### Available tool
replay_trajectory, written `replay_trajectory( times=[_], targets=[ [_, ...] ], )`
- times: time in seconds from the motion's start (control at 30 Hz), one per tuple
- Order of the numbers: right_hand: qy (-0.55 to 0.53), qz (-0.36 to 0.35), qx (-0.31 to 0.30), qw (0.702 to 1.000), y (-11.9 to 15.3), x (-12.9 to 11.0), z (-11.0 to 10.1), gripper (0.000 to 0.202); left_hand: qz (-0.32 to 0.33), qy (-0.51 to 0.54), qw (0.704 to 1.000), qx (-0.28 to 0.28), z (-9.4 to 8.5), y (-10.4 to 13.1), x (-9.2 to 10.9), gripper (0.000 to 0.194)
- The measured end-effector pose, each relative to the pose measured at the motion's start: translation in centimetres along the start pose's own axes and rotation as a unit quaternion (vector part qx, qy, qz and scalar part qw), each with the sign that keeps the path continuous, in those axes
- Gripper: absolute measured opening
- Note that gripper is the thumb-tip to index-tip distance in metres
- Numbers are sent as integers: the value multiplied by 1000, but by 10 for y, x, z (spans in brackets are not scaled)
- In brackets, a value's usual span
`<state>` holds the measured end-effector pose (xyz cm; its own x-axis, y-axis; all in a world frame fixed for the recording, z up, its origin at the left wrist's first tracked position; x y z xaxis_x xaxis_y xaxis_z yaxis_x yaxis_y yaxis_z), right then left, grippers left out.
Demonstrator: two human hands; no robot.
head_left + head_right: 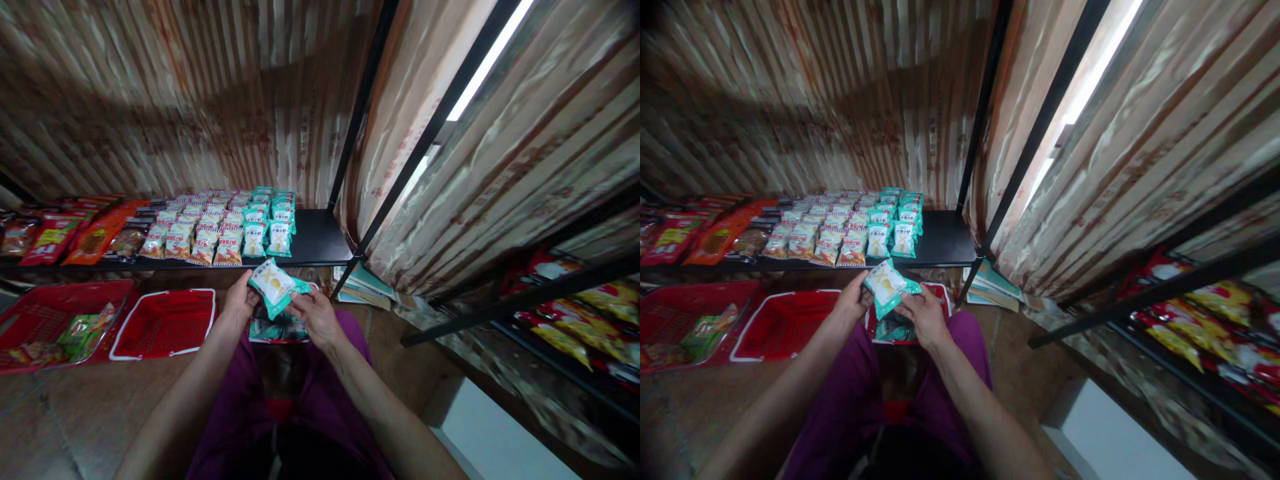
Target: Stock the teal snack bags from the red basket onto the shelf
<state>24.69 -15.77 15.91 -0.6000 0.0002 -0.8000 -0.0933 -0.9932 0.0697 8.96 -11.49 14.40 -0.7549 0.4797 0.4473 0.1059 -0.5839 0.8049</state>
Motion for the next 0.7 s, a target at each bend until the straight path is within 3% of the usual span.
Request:
replay_trajectory(
  times=[0.13,0.33,0.7],
  targets=[
    [6,-17,0,1000,3,-2,0,38,-33,-3,999,-24,3,-2,-1,8],
    [40,-52,13,998,0,-4,-6,38,-31,-10,998,-56,10,-6,9,4],
    [91,-82,52,991,-10,10,-28,43,51,-25,994,-93,17,-2,10,7]
  ],
)
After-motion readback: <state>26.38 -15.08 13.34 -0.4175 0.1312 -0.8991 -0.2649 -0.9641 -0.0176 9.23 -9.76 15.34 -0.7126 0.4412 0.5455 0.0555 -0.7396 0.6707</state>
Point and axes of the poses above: each hand's wrist, its own y-axis away from the middle knuckle, its own z-axis out of the palm, x = y × z, the point moved 3 cm from there along -y, towards the middle knuckle, and after that the axes turned 14 degrees about -z, right-handed, at the moved point
